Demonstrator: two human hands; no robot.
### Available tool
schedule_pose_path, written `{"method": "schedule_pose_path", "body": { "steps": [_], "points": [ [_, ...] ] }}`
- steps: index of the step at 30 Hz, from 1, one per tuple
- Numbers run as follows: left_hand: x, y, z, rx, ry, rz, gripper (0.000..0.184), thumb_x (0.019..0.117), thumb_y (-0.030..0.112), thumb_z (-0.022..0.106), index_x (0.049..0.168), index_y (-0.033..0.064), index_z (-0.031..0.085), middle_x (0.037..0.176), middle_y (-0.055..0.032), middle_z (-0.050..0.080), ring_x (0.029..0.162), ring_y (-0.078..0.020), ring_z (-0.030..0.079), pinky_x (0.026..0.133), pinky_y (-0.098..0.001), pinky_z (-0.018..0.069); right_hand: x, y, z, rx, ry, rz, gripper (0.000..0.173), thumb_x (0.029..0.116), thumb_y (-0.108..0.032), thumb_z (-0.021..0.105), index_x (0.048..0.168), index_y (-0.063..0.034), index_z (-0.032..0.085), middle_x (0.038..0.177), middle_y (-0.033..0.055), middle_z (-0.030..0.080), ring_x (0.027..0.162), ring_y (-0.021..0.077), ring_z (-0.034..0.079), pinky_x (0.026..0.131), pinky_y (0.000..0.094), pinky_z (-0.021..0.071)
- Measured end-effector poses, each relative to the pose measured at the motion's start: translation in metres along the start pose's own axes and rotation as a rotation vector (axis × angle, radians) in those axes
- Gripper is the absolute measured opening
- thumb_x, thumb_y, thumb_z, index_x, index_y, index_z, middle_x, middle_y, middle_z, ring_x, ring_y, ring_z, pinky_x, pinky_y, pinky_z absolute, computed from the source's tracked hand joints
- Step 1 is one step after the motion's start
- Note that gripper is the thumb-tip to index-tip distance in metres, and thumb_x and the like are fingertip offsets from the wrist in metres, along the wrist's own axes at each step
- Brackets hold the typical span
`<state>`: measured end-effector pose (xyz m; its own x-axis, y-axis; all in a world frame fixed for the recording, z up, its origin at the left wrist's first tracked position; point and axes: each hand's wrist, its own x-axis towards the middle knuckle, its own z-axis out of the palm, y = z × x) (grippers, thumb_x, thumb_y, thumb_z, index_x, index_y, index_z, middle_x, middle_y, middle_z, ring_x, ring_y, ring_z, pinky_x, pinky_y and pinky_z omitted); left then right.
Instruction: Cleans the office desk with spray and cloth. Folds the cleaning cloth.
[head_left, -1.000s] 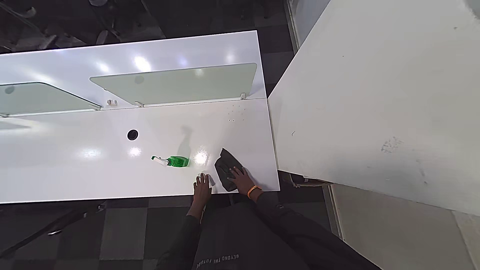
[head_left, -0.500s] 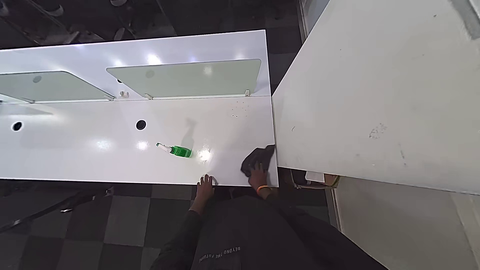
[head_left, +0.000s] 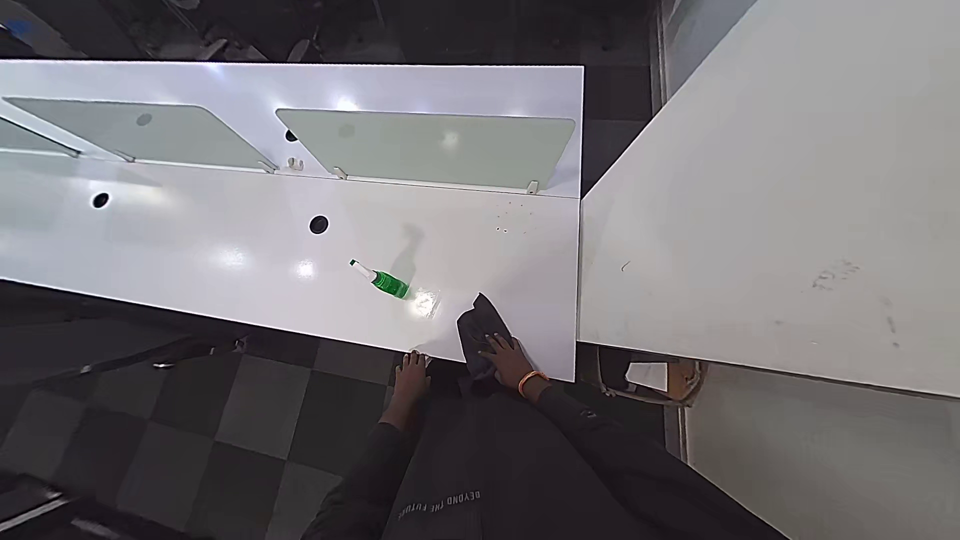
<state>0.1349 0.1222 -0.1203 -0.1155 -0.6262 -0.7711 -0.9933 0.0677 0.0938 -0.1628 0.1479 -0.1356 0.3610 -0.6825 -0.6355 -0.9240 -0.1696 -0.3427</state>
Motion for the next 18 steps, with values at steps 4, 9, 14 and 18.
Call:
{"method": "schedule_pose_path", "body": {
  "steps": [4, 9, 14, 18],
  "points": [
    [0.004, -0.023, 0.003, -0.035, -0.02, -0.002, 0.072, 0.0976, 0.035, 0.064, 0.159, 0.0068, 0.038, 0.169, -0.0162, 0.027, 0.157, -0.0383, 0.023, 0.119, -0.067, 0.0299, 0.017, -0.015, -0.009, 0.004, -0.004, 0.08, 0.074, 0.0843, -0.022, 0.075, 0.153, -0.0353, 0.05, 0.172, 0.0119, 0.021, 0.157, 0.0436, 0.016, 0.115, 0.0776, 0.0227],
    [0.006, -0.049, -0.014, -0.056, -0.016, 0.054, 0.07, 0.0985, 0.034, 0.063, 0.158, 0.0056, 0.039, 0.169, -0.0163, 0.027, 0.157, -0.0378, 0.022, 0.119, -0.066, 0.0298, 0.054, -0.042, -0.033, 0.009, -0.033, 0.177, 0.077, 0.0887, -0.024, 0.072, 0.158, -0.037, 0.041, 0.172, 0.0185, 0.015, 0.155, 0.0502, 0.015, 0.108, 0.0782, 0.0315],
    [0.012, -0.08, -0.032, -0.055, -0.029, 0.076, 0.069, 0.0989, 0.033, 0.062, 0.157, 0.0051, 0.039, 0.17, -0.0155, 0.025, 0.157, -0.0374, 0.022, 0.12, -0.0639, 0.0309, 0.105, -0.062, -0.068, 0.03, -0.011, 0.29, 0.082, 0.0879, -0.027, 0.073, 0.16, -0.0408, 0.036, 0.172, 0.0223, 0.011, 0.153, 0.0533, 0.017, 0.104, 0.0783, 0.0358],
    [0.015, -0.11, -0.045, -0.044, -0.039, 0.085, 0.068, 0.0993, 0.032, 0.061, 0.157, 0.0039, 0.039, 0.17, -0.017, 0.025, 0.157, -0.038, 0.023, 0.119, -0.0637, 0.0324, 0.145, -0.064, -0.101, 0.057, 0.028, 0.343, 0.08, 0.0857, -0.028, 0.075, 0.157, -0.0387, 0.042, 0.171, 0.0223, 0.015, 0.153, 0.054, 0.019, 0.102, 0.0797, 0.036]
  ]
}}
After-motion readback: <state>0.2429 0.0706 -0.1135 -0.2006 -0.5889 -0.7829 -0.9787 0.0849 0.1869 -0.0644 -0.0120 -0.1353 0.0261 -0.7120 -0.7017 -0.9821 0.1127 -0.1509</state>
